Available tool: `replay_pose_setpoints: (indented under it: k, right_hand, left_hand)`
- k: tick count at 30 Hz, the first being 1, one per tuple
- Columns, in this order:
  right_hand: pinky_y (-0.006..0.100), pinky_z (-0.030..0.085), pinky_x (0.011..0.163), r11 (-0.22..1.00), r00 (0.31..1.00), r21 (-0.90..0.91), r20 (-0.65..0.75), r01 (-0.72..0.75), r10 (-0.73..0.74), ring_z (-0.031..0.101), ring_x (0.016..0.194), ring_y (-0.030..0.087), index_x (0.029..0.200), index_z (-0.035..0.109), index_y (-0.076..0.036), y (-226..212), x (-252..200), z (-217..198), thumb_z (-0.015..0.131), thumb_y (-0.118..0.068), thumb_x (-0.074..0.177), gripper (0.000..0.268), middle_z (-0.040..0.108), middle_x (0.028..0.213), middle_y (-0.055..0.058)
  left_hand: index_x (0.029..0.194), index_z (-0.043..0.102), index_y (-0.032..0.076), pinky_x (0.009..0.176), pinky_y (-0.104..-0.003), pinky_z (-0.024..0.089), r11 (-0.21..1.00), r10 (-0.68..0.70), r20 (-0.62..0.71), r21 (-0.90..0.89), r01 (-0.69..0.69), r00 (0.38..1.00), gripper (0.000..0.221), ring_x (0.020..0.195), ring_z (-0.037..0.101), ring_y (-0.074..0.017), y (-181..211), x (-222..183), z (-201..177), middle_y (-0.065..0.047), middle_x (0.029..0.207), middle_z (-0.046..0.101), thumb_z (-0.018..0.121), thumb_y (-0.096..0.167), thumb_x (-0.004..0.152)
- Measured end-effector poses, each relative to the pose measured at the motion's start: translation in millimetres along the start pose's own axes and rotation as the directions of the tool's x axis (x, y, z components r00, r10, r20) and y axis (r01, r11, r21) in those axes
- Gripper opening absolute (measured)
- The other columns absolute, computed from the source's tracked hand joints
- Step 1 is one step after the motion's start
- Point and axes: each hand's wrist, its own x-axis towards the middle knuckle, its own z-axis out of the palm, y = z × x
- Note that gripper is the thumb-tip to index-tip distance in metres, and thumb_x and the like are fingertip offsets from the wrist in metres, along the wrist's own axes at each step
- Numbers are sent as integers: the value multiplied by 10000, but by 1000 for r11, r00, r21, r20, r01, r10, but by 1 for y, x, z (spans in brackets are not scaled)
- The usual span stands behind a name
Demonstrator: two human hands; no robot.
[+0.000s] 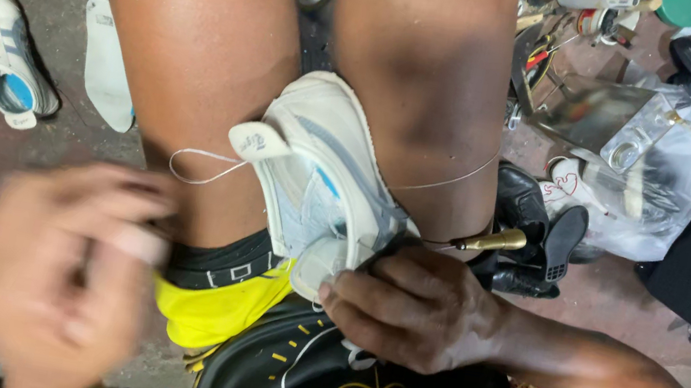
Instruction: The person stitches the sole of a sneaker using a needle and thread, pulling the thread tight through each hole along the edge of the shoe.
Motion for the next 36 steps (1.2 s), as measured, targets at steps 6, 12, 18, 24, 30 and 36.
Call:
replay_pose_setpoints:
  k: [6,12,18,24,30,36]
  right_hand:
    - [334,574,719,996,999,71,-4,-50,50,609,935,194,1205,711,-61,-1,-4,-6,790,-152,903,325,597,1145,36]
    - [349,582,678,992,996,115,-52,-59,65,632,848,214,1179,712,-59,0,-16,-7,782,-163,887,317,611,1086,52]
    - [340,580,668,987,994,141,-65,-78,88,652,854,216,1148,702,-45,-2,-23,-8,795,-146,891,292,643,1144,73]
    - [354,593,696,991,997,125,-51,-52,59,665,894,207,1080,693,-50,-3,-22,-7,808,-141,864,261,674,1182,82]
    - [384,602,731,994,999,110,-34,-5,8,671,920,223,1071,685,-42,-12,-17,-12,823,-124,896,237,653,1205,129]
    - [352,574,689,980,994,172,-25,-99,104,671,857,215,1034,705,-33,-14,-18,-11,811,-120,899,193,668,1123,110]
  left_hand:
    - [1084,727,74,723,-408,556,945,318,467,-88,-314,825,269,849,714,-293,12,4,35,-76,1142,700,756,239,873]
    - [985,692,62,715,-379,553,925,378,324,-99,-366,867,137,841,707,-264,-8,-7,38,-82,1054,688,732,179,926]
    - [1014,625,15,663,-287,509,987,-121,24,-103,122,992,80,722,648,-142,-30,5,-1,-104,913,629,575,62,1053]
    - [1131,655,21,813,-318,513,946,187,-67,282,-161,980,88,921,641,-219,11,12,0,-113,1061,612,595,0,1070]
    - [1037,723,25,719,-399,548,878,452,372,-23,-479,811,233,893,694,-282,45,22,43,-113,1000,685,722,181,865]
    - [919,733,92,703,-377,513,959,282,469,-130,-250,837,139,762,648,-238,10,11,47,-55,847,656,779,222,903]
